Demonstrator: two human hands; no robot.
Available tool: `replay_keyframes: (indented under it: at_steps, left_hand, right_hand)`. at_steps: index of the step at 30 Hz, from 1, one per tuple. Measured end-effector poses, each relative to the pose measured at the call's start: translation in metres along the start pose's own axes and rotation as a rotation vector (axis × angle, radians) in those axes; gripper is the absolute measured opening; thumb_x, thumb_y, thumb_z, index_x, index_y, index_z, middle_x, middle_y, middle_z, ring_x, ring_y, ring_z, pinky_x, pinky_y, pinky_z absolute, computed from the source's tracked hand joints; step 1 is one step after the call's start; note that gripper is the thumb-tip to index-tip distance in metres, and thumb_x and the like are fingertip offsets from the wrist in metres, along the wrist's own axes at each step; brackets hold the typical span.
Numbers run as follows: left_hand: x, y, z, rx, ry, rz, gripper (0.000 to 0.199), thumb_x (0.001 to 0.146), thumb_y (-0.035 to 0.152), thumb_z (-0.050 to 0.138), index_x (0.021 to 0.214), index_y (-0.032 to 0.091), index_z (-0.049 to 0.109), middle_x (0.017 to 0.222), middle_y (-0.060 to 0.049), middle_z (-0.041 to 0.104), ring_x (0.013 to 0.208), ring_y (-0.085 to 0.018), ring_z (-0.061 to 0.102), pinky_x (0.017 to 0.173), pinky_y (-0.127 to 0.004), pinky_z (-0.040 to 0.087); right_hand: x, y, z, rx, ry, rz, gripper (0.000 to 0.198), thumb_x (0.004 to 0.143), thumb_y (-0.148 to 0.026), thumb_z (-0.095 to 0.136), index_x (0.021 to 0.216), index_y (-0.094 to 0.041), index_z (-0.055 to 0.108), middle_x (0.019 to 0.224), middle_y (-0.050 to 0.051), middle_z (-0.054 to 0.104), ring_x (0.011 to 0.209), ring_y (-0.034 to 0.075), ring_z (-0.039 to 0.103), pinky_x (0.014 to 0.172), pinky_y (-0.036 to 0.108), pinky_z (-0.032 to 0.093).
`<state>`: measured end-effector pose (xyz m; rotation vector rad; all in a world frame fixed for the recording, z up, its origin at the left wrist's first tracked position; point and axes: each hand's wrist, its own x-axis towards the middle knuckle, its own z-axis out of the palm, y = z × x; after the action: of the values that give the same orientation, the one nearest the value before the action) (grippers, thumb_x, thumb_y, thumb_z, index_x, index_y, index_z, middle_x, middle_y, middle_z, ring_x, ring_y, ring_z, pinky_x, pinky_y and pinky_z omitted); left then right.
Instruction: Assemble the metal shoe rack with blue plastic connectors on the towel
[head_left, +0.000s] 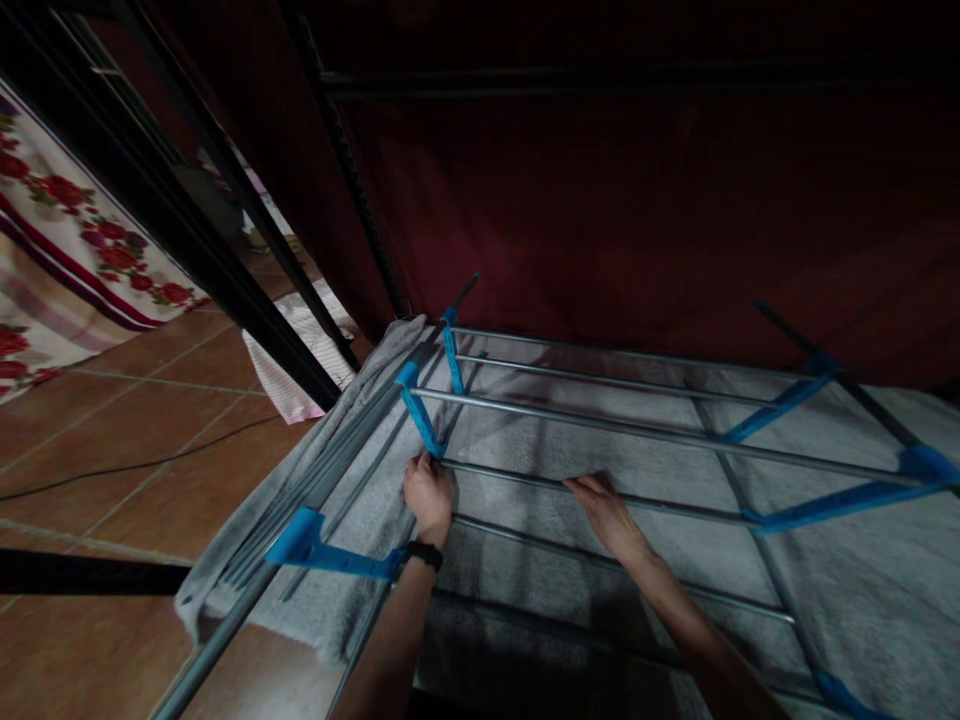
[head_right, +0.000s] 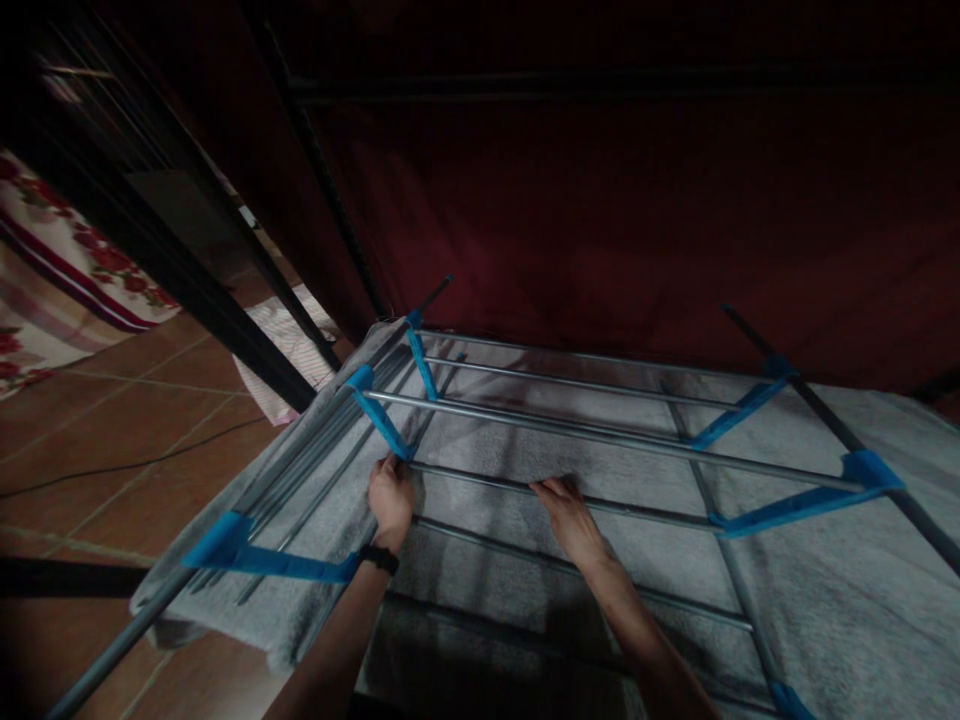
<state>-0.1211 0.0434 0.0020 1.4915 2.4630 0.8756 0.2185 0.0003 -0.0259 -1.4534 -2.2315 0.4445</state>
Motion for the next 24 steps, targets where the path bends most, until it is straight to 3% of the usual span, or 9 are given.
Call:
replay_keyframes:
  at_steps: [13, 24]
  left_hand:
    - [0.0008, -0.0031, 0.0020, -0.025, 0.000, 0.011, 0.036, 0.094, 0.021, 0.059, 0.126, 0.010, 0.071, 0.115, -0.018, 0.072, 0.110, -0.031, 0.067, 0.094, -0.040, 0.052]
    - [0.0001, -0.0017, 0.0014, -0.015, 0.006, 0.019, 0.034, 0.095, 0.023, 0.055, 0.122, 0.011, 0.072, 0.114, -0.019, 0.072, 0.109, -0.031, 0.067, 0.091, -0.040, 0.051]
  right_hand:
    - [0.0024, 0.0014, -0.0041, 0.042, 0.013, 0.015, 0.052, 0.099, -0.008, 0.038, 0.138, -0.027, 0.066, 0.123, 0.009, 0.072, 0.108, 0.022, 0.070, 0.099, 0.043, 0.059]
    - [0.0032, 0.0013, -0.0044, 0.014, 0.017, 0.015, 0.054, 0.097, -0.005, 0.036, 0.137, -0.025, 0.066, 0.119, 0.008, 0.072, 0.107, 0.020, 0.069, 0.099, 0.040, 0.058]
